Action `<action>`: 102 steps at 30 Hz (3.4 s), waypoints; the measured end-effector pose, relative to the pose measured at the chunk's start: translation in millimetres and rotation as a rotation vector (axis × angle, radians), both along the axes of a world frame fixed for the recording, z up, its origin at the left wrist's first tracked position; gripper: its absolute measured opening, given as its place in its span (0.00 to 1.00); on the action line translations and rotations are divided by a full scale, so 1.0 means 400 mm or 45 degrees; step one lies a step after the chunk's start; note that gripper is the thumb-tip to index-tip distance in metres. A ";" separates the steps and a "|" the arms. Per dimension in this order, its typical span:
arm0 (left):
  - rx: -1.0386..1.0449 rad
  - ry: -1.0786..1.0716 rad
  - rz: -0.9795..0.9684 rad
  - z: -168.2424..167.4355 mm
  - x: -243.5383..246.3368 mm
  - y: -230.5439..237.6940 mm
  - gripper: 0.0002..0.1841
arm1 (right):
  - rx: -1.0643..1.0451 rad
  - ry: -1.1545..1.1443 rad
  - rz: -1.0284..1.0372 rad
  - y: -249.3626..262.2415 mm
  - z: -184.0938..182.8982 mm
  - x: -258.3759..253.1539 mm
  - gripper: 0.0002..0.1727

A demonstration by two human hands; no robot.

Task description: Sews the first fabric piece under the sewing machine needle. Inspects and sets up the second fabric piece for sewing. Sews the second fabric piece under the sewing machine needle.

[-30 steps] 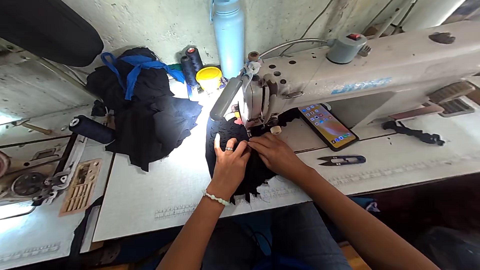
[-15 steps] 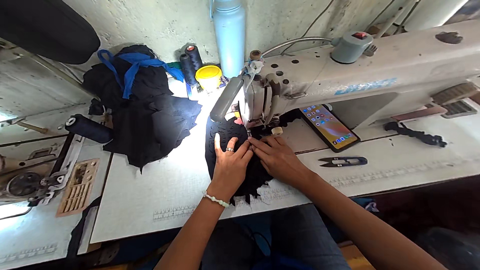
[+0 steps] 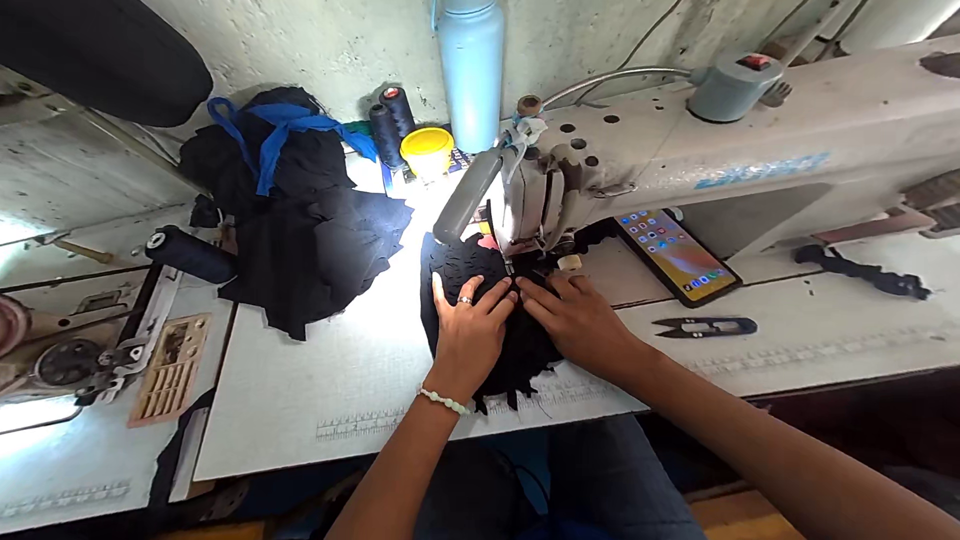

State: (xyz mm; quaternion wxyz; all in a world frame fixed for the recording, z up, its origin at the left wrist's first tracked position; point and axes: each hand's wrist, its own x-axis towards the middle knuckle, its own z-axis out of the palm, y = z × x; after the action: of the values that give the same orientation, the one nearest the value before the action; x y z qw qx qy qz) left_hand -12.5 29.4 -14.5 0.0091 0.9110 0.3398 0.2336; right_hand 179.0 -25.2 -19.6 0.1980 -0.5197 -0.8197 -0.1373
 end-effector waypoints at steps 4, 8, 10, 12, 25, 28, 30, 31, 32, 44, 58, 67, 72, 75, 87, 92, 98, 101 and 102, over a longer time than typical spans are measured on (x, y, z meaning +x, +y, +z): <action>-0.031 -0.004 -0.024 0.003 -0.005 0.029 0.18 | 0.010 0.066 -0.053 0.017 -0.010 -0.008 0.14; -0.053 0.011 -0.090 0.005 -0.010 0.068 0.18 | -0.017 0.106 -0.089 0.037 -0.021 -0.006 0.14; -0.064 0.002 -0.141 0.004 -0.016 0.086 0.18 | -0.017 0.122 -0.093 0.042 -0.021 -0.005 0.15; -0.072 0.011 -0.183 0.006 -0.023 0.099 0.19 | -0.021 0.149 -0.100 0.045 -0.020 -0.003 0.16; -0.078 0.024 -0.086 0.039 0.033 0.034 0.17 | -0.079 0.400 -0.171 -0.008 -0.015 -0.024 0.15; -0.082 -0.020 -0.047 0.023 0.030 0.026 0.18 | -0.213 0.508 -0.164 0.006 0.010 -0.011 0.15; -0.094 -0.049 -0.052 0.015 0.025 0.027 0.17 | -0.320 0.663 -0.193 0.033 0.027 0.004 0.13; -0.105 -0.050 -0.060 0.012 0.022 0.027 0.17 | -0.329 0.720 -0.227 0.049 0.033 0.009 0.11; -0.111 -0.051 -0.069 0.010 0.019 0.028 0.17 | -0.349 0.768 -0.276 0.066 0.039 0.011 0.09; -0.081 -0.026 -0.084 0.000 0.006 0.028 0.19 | -0.763 0.981 -0.689 0.129 0.089 -0.038 0.11; -0.084 -0.018 -0.035 0.000 0.010 0.027 0.16 | -0.848 1.224 -0.690 0.151 0.078 -0.009 0.18; -0.095 -0.034 -0.030 -0.004 0.005 0.033 0.17 | -0.820 1.168 -0.703 0.153 0.086 -0.014 0.16; -0.324 -0.092 0.064 0.030 0.012 0.036 0.17 | -0.526 0.960 -0.458 0.079 0.064 -0.022 0.09; -0.338 -0.125 0.061 0.039 0.017 0.046 0.15 | -0.262 0.685 -0.402 0.008 0.046 -0.046 0.19; -0.211 -0.158 0.217 0.049 0.080 0.062 0.04 | -0.647 1.334 -0.524 0.032 0.102 -0.003 0.08; -0.297 -0.251 0.289 0.036 0.089 0.057 0.05 | -0.796 1.423 -0.511 0.052 0.093 -0.004 0.19; -0.474 -0.263 0.325 0.052 0.083 0.061 0.06 | -0.616 1.254 -0.475 0.066 0.097 -0.008 0.13; -0.445 -0.272 0.318 0.044 0.084 0.058 0.06 | -0.281 0.787 -0.440 0.071 0.065 -0.015 0.10; -0.432 -0.275 0.317 0.040 0.084 0.058 0.07 | -0.204 0.703 -0.429 0.074 0.054 -0.011 0.07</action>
State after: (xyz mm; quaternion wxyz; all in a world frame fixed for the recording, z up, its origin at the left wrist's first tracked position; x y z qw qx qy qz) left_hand 21.1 52.4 1.6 0.1694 0.8172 0.4809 0.2686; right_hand 174.6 4.3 1.9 0.3457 -0.6794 -0.6458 0.0429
